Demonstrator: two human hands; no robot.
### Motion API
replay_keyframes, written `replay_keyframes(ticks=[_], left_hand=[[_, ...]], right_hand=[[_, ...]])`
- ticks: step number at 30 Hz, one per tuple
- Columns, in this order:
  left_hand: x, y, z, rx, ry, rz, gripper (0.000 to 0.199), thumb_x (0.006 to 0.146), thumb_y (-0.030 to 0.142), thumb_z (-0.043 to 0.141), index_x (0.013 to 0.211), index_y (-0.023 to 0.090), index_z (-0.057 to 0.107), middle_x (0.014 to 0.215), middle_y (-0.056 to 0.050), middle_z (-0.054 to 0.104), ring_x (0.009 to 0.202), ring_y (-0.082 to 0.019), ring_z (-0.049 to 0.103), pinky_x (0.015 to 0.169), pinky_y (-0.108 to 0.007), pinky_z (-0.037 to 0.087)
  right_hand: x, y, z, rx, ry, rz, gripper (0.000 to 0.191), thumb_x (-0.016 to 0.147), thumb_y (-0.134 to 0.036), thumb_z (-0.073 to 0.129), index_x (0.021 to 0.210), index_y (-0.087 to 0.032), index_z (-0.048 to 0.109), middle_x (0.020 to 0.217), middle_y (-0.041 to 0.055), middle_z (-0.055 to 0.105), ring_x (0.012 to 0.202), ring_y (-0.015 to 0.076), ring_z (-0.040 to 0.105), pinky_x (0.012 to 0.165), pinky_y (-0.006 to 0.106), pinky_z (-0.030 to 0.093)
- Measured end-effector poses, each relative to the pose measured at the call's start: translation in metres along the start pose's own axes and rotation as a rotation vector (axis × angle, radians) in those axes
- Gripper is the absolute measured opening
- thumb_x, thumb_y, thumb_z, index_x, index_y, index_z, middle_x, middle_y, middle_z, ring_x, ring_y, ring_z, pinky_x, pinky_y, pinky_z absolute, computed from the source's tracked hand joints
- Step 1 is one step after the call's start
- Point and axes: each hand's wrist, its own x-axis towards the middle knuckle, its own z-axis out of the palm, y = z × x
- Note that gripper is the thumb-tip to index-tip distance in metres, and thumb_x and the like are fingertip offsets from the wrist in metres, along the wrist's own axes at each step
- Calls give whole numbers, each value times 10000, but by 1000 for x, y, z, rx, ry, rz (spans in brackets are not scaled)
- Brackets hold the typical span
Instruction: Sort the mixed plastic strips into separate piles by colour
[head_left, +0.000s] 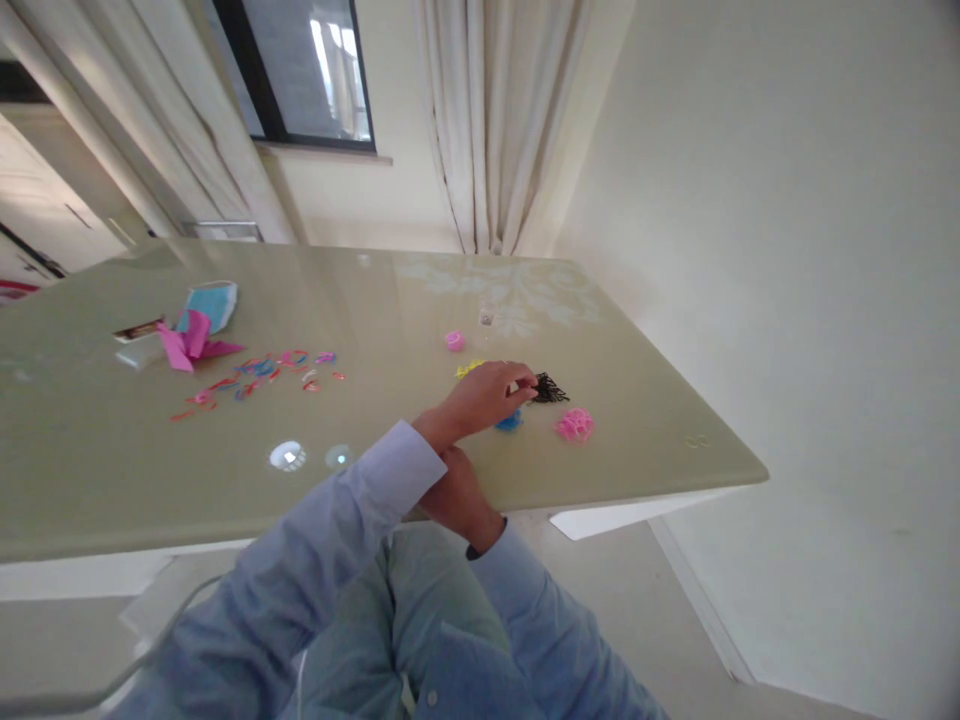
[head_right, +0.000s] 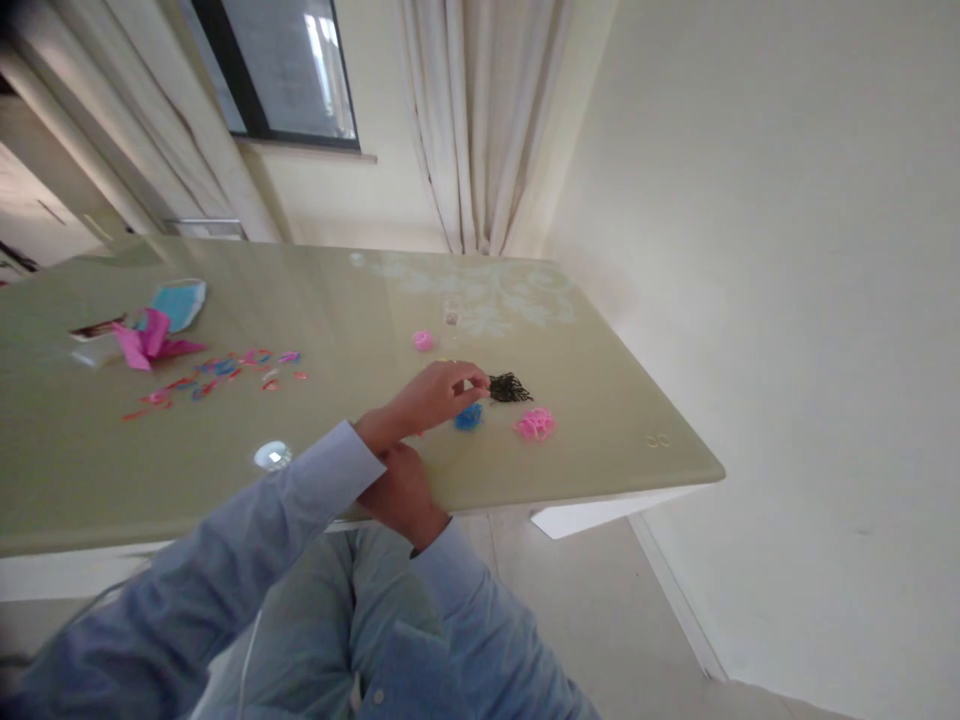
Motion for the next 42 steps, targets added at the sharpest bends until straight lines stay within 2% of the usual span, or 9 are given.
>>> replay_keyframes(ticks=[6,11,15,22,28,33,36,38,42], left_hand=[[-102,-39,-53,69,334,-266,174,888,284,568,909,177,704,821,-20,722,623,-115,582,663,-235,455],[-191,-78,-80,188,395,-482,180,880,299,558,886,182,694,813,-31,703,612,-130,573,637,-259,453],[-230,-88,-90,130,442,-507,165,882,267,546,927,193,686,856,-32,689,668,-133,593,658,-256,471],[-233,-87,-92,-66,584,-538,159,880,270,560,868,191,697,825,-29,689,675,-129,593,665,-255,471],[-233,-83,-95,-134,600,-552,167,876,275,560,849,190,701,832,-36,698,688,-136,596,691,-266,475],[-232,-81,-96,-155,623,-564,160,866,268,568,838,196,709,816,-37,696,690,-146,593,692,-274,475],[-232,-82,-97,-165,642,-577,160,858,254,563,840,198,712,806,-35,693,691,-149,595,683,-270,470],[-232,-82,-97,-164,647,-587,164,852,242,558,839,196,715,806,-35,696,697,-149,598,686,-268,465],[-231,-82,-98,-181,669,-595,163,840,236,563,823,185,717,804,-35,700,697,-146,596,689,-264,460]], right_hand=[[-3,-7,-14,290,179,-33,117,859,-174,589,818,-169,698,780,36,689,679,140,593,635,237,441],[-4,-10,-17,262,143,-64,128,896,-241,589,811,-194,673,773,27,666,670,140,570,634,245,442],[-2,-8,-15,214,130,-78,162,914,-284,573,811,-199,665,759,29,663,653,148,577,606,248,445],[3,-9,-14,113,61,-48,220,913,-351,565,800,-202,680,745,36,666,654,167,593,600,265,451],[31,-33,-14,119,17,10,259,887,-398,565,785,-198,695,709,41,672,585,165,577,544,269,436],[87,-61,1,173,-4,-81,216,865,-379,585,909,-194,689,789,49,702,588,155,605,568,268,470],[133,-70,17,73,14,-111,245,858,-314,555,1030,-184,673,860,36,703,603,139,610,625,268,493],[163,-71,28,-144,5,-107,280,877,-247,505,1095,-174,664,925,49,702,695,145,623,715,274,499],[206,-64,47,-276,-47,-83,293,842,-119,524,1086,-157,683,1045,106,690,940,189,623,854,285,454]])
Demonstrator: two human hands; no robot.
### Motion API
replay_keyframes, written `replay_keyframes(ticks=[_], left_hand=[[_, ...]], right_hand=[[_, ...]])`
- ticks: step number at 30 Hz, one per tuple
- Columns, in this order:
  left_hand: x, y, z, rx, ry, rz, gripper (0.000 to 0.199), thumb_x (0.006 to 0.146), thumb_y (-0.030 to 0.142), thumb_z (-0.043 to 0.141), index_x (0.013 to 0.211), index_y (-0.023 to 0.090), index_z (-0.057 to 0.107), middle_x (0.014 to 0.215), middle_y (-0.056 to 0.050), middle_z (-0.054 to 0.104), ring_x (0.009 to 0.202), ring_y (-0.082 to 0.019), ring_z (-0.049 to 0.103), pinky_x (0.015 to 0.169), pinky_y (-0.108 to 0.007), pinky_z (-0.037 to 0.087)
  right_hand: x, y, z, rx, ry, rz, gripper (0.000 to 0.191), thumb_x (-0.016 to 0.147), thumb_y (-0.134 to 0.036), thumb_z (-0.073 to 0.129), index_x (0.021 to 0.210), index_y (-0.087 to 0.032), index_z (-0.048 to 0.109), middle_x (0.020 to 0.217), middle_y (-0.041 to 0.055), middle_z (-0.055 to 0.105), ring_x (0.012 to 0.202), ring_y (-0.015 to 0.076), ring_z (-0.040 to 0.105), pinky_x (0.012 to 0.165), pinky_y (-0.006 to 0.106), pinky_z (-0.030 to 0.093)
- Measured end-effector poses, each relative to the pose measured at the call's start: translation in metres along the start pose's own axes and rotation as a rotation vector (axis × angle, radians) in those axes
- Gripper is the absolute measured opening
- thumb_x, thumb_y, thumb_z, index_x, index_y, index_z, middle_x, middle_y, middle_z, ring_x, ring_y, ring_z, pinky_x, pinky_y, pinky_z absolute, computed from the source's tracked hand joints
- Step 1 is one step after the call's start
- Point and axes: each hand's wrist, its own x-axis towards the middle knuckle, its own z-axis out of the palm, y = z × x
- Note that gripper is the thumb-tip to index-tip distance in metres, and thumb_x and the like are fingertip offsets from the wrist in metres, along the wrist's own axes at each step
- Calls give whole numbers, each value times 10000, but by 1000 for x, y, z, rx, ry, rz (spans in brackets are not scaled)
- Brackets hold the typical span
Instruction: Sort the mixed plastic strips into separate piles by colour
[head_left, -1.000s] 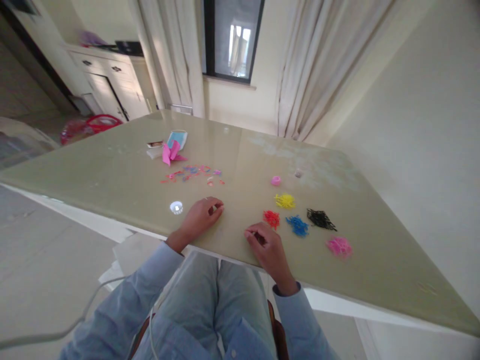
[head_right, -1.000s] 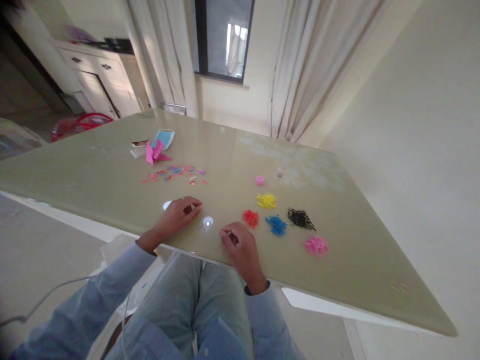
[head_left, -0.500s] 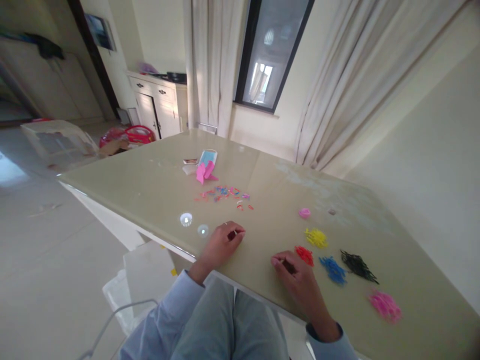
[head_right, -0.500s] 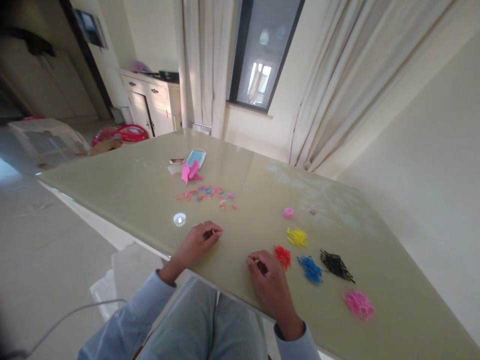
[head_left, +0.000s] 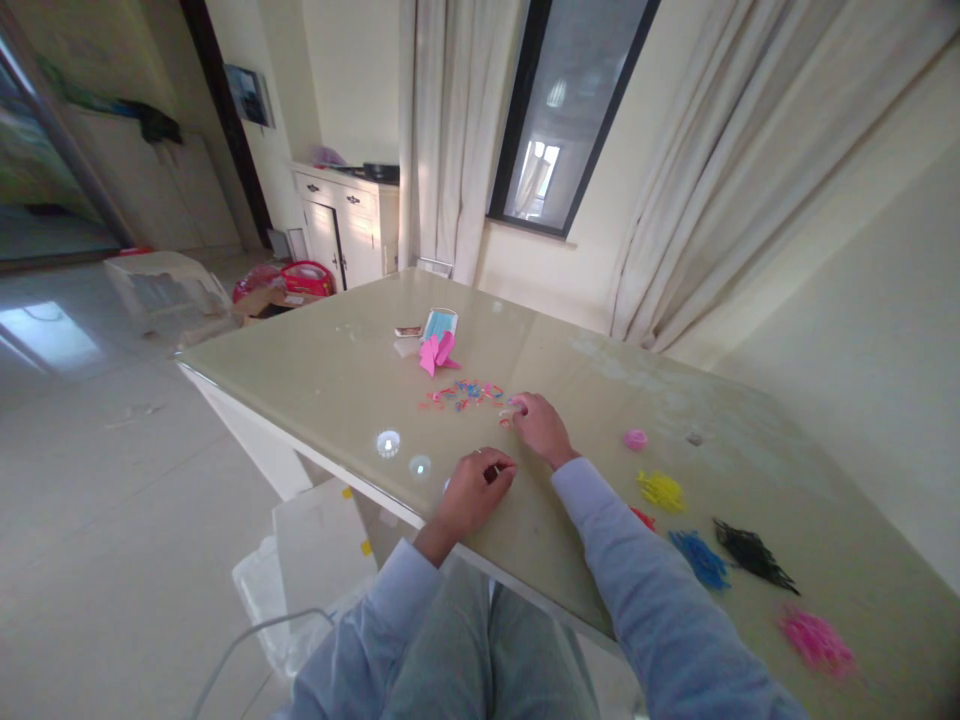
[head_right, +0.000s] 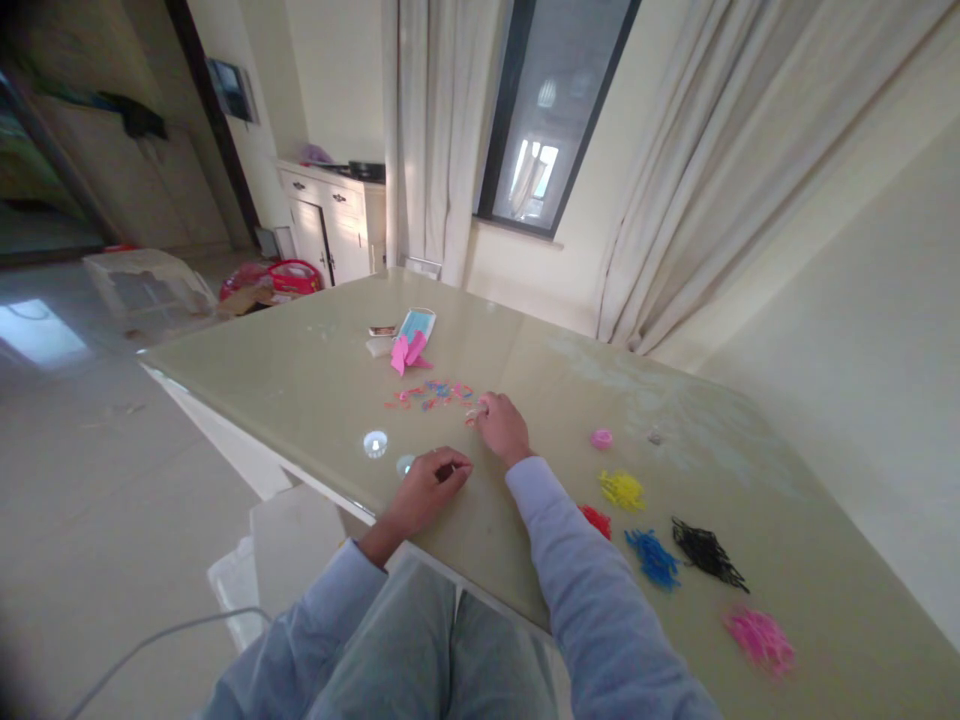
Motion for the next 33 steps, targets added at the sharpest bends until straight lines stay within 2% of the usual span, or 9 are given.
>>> replay_keyframes(ticks=[4,9,20,27,33], left_hand=[[2,0,1,-35,17,-24,166,838,241,563,820,177,715,797,-32,700,689,-140,593,676,-258,458],[4,-2,1,-45,30,-46,159,834,245,567,819,182,712,772,-20,694,676,-138,587,664,-258,458],[5,-4,3,-77,55,-51,167,832,269,567,814,180,707,743,-11,684,666,-136,590,659,-254,457],[5,-5,3,-76,76,-56,163,829,254,571,816,170,709,761,-22,696,677,-137,593,667,-254,455],[5,-4,3,-66,79,-54,175,833,257,563,818,171,714,742,-19,692,658,-136,586,647,-250,443]], right_hand=[[18,8,9,-106,-58,36,257,892,-153,516,1077,-161,695,1073,128,679,970,206,618,833,280,433],[25,15,10,-189,-101,56,253,934,-219,508,1074,-162,711,1061,130,693,966,205,620,803,269,421],[26,17,9,-213,-65,81,249,958,-269,502,973,-211,744,1044,99,676,915,192,614,741,268,417],[24,18,9,-61,-44,89,209,941,-201,512,941,-177,720,1063,113,646,944,192,608,821,279,425],[24,21,5,234,26,138,143,868,-164,551,830,-162,689,962,91,675,964,187,591,877,296,435]])
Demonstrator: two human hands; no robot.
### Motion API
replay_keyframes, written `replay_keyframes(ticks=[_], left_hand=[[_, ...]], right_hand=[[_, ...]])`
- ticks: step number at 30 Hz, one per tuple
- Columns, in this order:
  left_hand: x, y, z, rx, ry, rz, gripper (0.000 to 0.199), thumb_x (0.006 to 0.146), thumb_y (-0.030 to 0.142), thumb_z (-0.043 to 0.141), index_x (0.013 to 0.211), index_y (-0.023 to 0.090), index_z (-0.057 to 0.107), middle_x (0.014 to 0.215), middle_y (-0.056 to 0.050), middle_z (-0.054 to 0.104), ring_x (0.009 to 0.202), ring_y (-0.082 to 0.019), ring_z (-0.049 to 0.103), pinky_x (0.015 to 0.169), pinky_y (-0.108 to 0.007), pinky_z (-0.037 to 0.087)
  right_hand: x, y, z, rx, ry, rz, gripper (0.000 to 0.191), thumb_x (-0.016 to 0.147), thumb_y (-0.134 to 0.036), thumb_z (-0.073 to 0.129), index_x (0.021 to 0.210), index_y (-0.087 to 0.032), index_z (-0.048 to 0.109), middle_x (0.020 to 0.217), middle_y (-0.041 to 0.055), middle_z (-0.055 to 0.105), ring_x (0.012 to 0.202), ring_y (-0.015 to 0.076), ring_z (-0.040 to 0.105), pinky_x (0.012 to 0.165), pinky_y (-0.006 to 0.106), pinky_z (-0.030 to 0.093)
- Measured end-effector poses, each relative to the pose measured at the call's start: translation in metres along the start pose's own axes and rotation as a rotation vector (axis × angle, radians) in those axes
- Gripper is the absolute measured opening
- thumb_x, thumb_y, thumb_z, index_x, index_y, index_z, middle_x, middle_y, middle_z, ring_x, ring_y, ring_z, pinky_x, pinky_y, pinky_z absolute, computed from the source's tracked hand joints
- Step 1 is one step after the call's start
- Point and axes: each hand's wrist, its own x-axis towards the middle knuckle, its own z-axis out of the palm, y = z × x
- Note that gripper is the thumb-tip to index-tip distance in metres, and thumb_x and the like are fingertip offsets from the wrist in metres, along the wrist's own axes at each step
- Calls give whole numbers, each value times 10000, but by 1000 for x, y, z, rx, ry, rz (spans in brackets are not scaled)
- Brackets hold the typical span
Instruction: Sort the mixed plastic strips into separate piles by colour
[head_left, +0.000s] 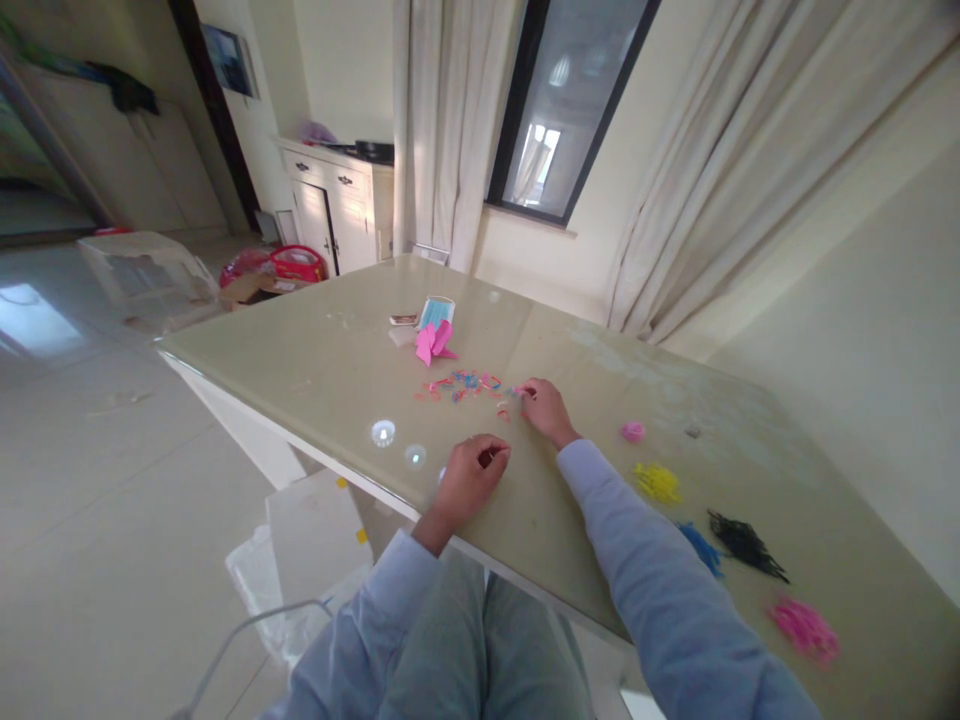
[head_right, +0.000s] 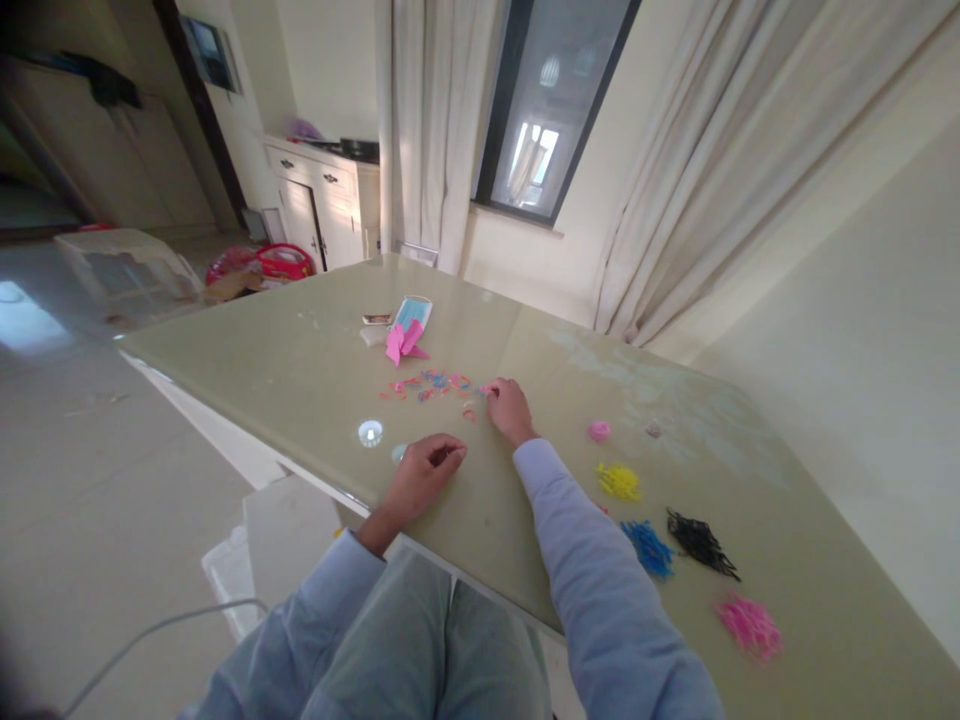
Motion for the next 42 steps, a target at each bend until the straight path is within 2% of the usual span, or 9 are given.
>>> replay_keyframes(ticks=[3,6,9,14,21,27,33,37,42], left_hand=[[0,0,0,3,3,3,184,838,264,560,812,169,715,732,-18,688,640,-131,576,632,-245,439],[-1,0,-1,-5,14,-2,186,839,275,565,814,167,714,721,-14,684,628,-126,569,621,-240,435],[-3,0,-2,-26,29,-8,197,847,295,564,827,166,712,728,-14,688,629,-124,571,616,-237,435],[-6,-1,-4,-69,41,-11,217,847,340,579,842,162,703,771,-26,702,675,-136,599,657,-249,463],[-6,-1,-6,-85,50,-64,274,808,415,627,862,159,707,761,-24,702,651,-133,601,633,-242,473],[-6,-2,-7,-72,54,-78,318,781,453,647,867,155,717,769,-26,708,651,-133,606,635,-240,484],[-7,1,-7,-61,63,-137,373,726,489,675,890,156,715,785,-32,722,637,-140,622,619,-246,515],[-7,1,-7,36,62,-162,385,708,507,677,904,179,719,789,-22,730,654,-153,647,647,-252,533],[-8,6,-8,188,59,-187,378,707,501,656,932,205,723,794,0,735,689,-160,671,705,-262,540]], right_hand=[[-5,-3,-4,211,5,56,186,872,-322,571,825,-166,661,812,51,663,772,166,597,700,280,471],[-26,-12,-13,430,-57,99,377,834,-554,576,841,-181,626,668,-6,588,550,123,513,483,237,394],[-63,-24,-27,614,-137,108,445,761,-643,621,821,-203,591,706,-16,582,520,94,477,436,212,353],[-127,-40,-54,1290,-374,244,297,734,-407,781,825,-216,572,859,-23,607,499,50,362,437,187,300],[-174,-42,-81,1479,-349,292,181,813,-322,731,852,-231,579,857,-31,587,488,61,281,431,184,294],[-196,-38,-102,1543,-265,310,201,771,-290,784,811,-204,607,825,-33,598,458,30,254,402,159,293],[-213,-18,-116,1557,-150,274,154,778,-269,788,817,-185,665,814,-29,628,465,14,326,419,151,299],[-232,10,-128,1411,88,323,200,730,-292,817,848,-191,691,777,-22,653,479,25,386,436,167,312],[-264,71,-150,1038,490,401,295,678,-356,827,872,-181,692,755,-6,669,487,44,435,429,181,314]])
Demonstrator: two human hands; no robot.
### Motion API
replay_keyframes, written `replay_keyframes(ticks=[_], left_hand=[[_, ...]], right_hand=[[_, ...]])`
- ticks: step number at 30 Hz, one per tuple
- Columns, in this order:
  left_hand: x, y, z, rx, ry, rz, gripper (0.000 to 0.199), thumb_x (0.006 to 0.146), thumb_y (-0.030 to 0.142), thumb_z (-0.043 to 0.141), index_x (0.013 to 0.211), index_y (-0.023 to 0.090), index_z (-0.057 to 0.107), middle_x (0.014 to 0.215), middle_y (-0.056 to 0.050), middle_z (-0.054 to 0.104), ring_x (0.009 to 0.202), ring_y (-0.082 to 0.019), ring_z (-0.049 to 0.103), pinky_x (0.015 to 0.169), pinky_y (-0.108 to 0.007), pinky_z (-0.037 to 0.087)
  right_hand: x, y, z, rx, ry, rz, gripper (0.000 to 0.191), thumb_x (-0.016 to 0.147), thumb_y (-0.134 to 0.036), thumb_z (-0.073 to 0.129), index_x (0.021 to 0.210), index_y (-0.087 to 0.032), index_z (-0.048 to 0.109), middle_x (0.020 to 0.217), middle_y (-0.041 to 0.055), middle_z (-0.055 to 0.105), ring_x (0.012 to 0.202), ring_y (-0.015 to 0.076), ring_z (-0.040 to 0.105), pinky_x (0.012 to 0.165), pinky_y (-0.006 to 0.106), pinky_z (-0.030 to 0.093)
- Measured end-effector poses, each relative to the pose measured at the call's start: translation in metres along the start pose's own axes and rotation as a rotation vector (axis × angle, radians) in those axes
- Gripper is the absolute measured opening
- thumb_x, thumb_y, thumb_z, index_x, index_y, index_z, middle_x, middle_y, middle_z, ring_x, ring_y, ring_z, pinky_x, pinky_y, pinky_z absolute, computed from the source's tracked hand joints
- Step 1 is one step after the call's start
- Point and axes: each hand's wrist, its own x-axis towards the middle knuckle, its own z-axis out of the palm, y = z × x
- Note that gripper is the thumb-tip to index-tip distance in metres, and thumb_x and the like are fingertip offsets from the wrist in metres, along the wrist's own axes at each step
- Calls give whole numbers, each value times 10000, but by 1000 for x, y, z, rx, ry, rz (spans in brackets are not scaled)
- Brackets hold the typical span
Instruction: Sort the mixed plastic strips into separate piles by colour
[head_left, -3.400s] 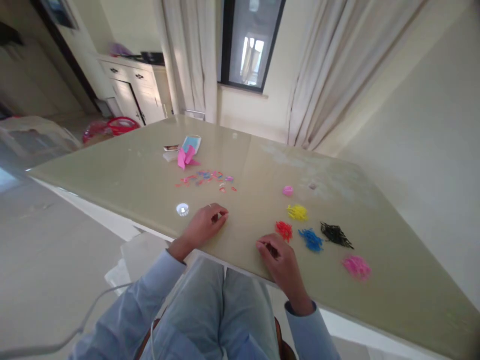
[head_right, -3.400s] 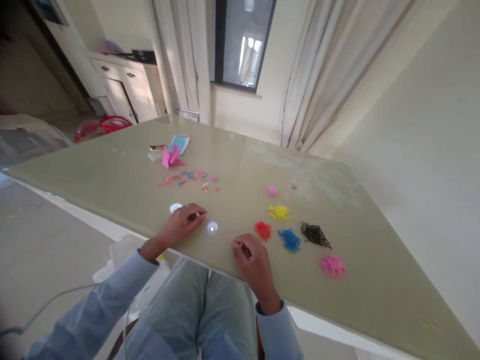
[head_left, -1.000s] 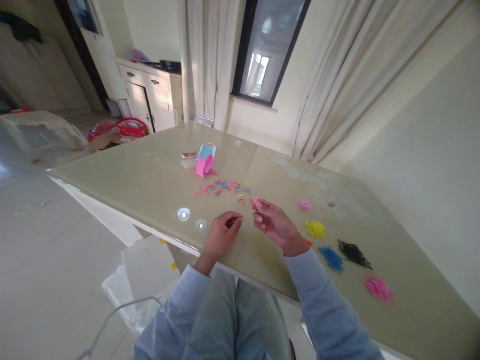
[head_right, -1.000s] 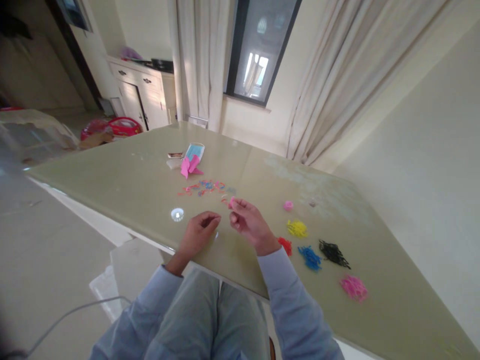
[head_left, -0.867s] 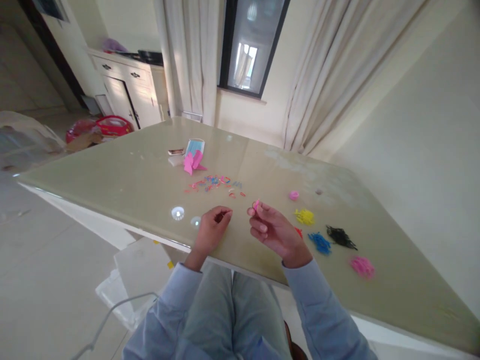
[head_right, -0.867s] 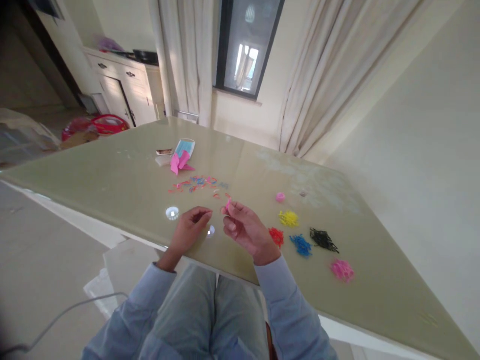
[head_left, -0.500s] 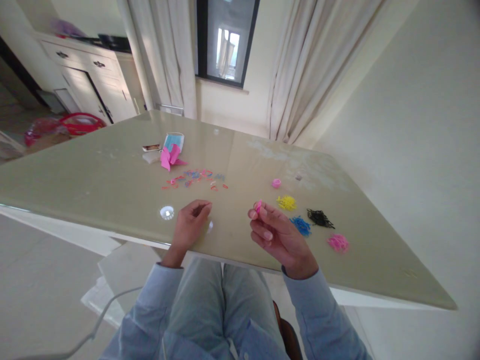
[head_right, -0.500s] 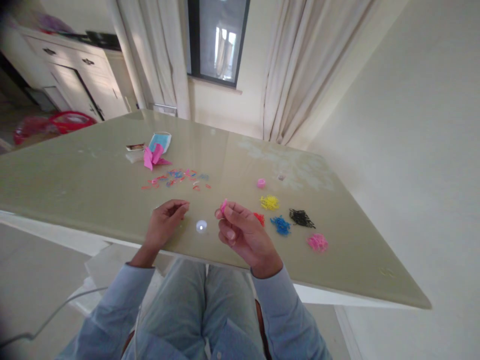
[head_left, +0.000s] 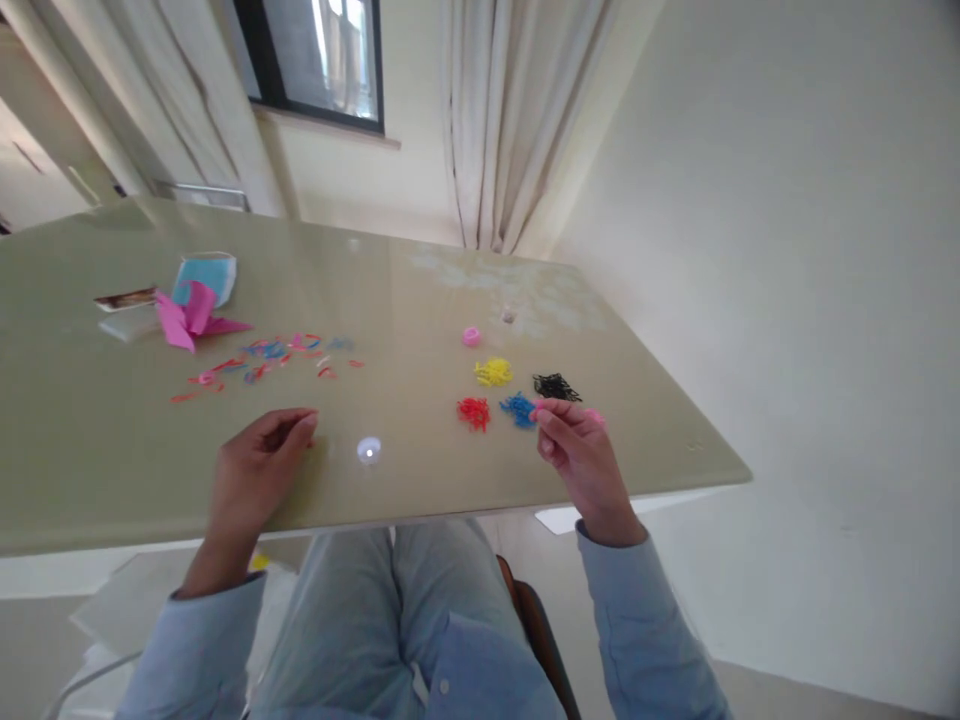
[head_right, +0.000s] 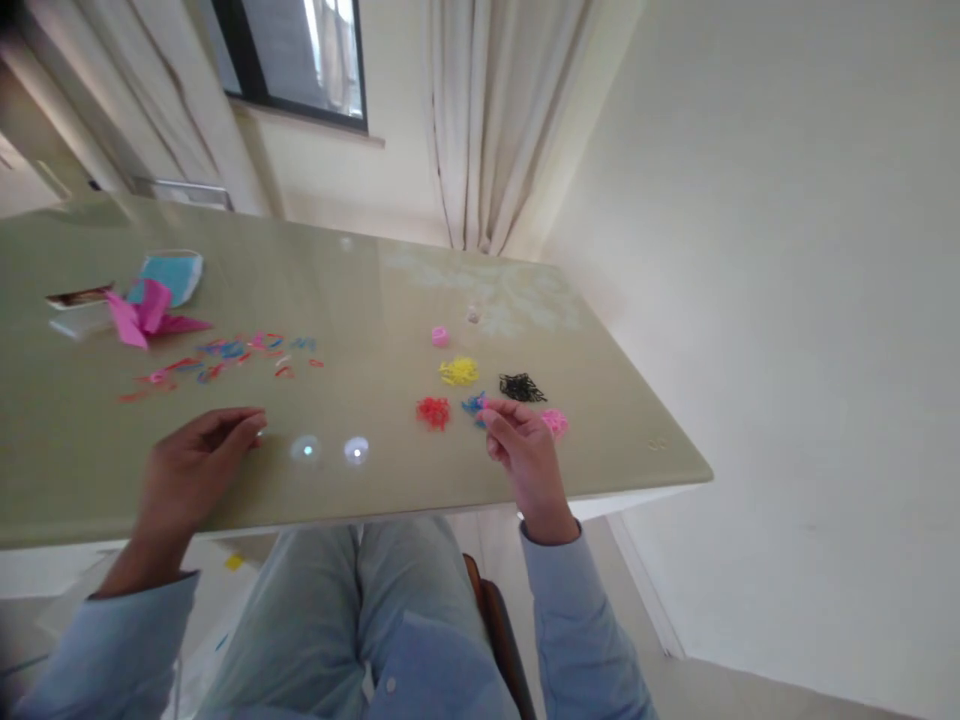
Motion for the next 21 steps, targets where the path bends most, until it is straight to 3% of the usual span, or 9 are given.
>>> replay_keyframes(ticks=[4,8,14,21], left_hand=[[-1,7,-1,117,2,-30,407,680,513,634,935,211,730,742,13,727,722,-181,676,721,-278,542],[0,3,0,200,16,-17,416,659,526,609,924,231,735,770,17,738,759,-191,680,744,-283,539],[2,-4,3,323,30,12,439,669,559,574,933,249,739,868,10,751,817,-211,691,774,-302,526],[2,-3,3,336,19,33,453,683,570,559,932,236,737,864,0,748,807,-216,685,765,-306,522]], right_hand=[[9,8,-62,-304,319,-193,317,697,-393,780,891,-162,685,683,-7,644,493,74,443,440,200,329],[16,16,-102,-675,476,-244,336,711,-446,703,880,-156,708,676,14,657,506,116,489,493,246,397],[26,27,-120,-1008,491,-323,323,785,-429,568,890,-168,727,805,71,723,560,153,539,612,296,445],[28,28,-123,-1065,459,-339,316,794,-398,558,930,-166,725,827,72,722,574,162,555,645,311,456]])
